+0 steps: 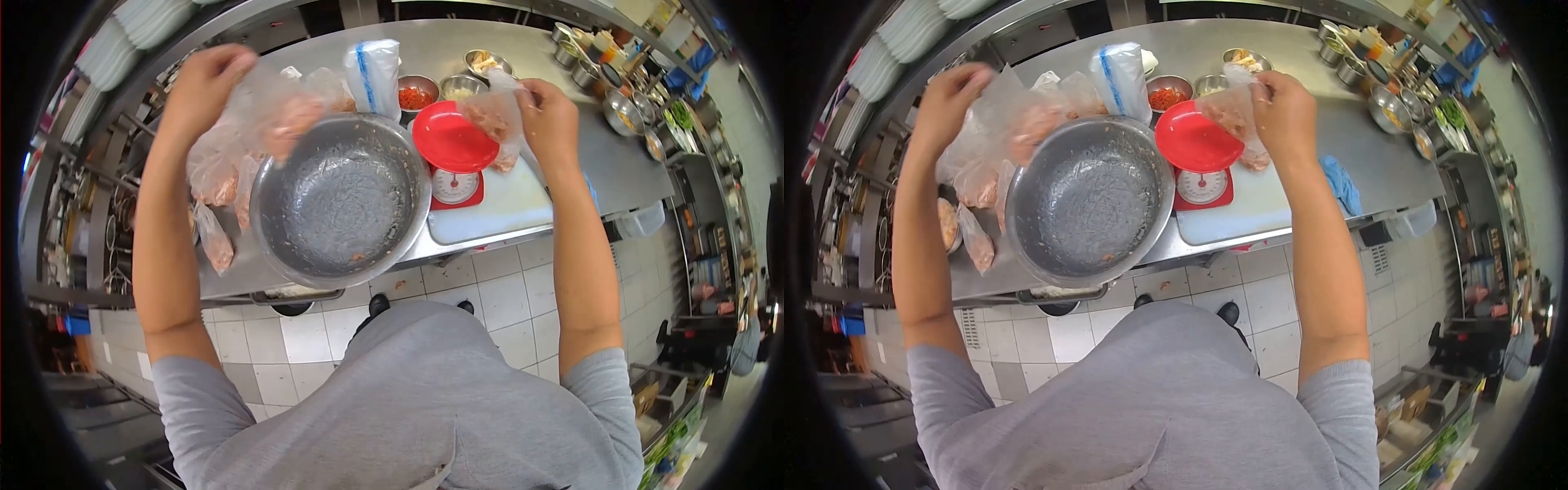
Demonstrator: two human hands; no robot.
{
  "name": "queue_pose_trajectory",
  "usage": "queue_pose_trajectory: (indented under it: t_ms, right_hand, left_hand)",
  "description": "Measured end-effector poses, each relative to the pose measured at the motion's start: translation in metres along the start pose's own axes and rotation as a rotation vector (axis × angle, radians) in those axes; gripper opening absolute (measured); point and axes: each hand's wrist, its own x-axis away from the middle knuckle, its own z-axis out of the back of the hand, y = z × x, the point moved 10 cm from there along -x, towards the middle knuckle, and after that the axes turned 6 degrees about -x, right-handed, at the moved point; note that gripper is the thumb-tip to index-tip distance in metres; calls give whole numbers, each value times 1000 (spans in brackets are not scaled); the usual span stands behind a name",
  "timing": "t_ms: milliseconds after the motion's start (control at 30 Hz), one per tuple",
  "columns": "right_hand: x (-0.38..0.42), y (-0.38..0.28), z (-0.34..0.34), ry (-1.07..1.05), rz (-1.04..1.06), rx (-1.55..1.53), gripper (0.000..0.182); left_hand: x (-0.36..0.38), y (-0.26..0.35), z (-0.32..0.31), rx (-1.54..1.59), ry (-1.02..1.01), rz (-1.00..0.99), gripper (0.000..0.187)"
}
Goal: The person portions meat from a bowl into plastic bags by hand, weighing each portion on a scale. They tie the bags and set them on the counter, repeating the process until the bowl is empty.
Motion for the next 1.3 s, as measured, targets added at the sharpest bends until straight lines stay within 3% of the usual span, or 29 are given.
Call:
queue_pose_trajectory:
  t_ms: [100, 133, 200, 400, 433, 567, 667, 733, 867, 933, 1067, 1167, 1233, 1267, 1300]
  right_hand:
    - [-3, 11, 32, -56, 8, 2, 21]
    - [-1, 22, 41, -51, 1, -1, 21]
    - [7, 51, 42, -165, -87, 31, 22]
    - [50, 129, 23, -330, -170, -2, 21]
    - [55, 136, 21, -324, -107, 20, 21]
    - [76, 175, 19, -341, -206, -89, 21]
    - [88, 189, 14, -423, -253, -110, 23]
    - [95, 189, 10, -456, -154, -173, 37]
    - [105, 164, 31, -460, -142, -104, 53]
    - [104, 166, 54, -225, -183, -214, 65]
    - [114, 189, 75, -57, -202, -146, 62]
    - [130, 205, 92, 97, -278, -260, 56]
    - [142, 216, 94, 79, -323, -260, 49]
    - [147, 214, 98, 78, -313, -262, 49]
    - [155, 210, 103, 94, -332, -254, 46]
  left_hand:
    - [-28, 49, -57, -6, -151, 22, 29]
    - [-37, 63, -75, -10, -156, 17, 29]
    - [-45, 111, -108, -110, -132, -225, 30]
    - [-47, 196, -186, -174, -132, -259, 23]
    - [-46, 205, -197, -226, -148, -249, 20]
    - [-37, 226, -215, -276, -193, -241, 23]
    - [-33, 231, -205, -249, -157, -219, 37]
    - [-33, 232, -201, -172, -263, -107, 51]
    - [-41, 235, -184, -50, -164, -75, 45]
    - [-51, 237, -180, -151, -106, -165, 36]
    - [-61, 234, -191, -80, -210, -114, 32]
    - [-68, 245, -201, -88, -179, -241, 29]
    - [-70, 234, -222, -39, -381, -59, 43]
    - [-72, 236, -222, -40, -371, -56, 43]
    - [-76, 246, -206, -98, -177, -164, 54]
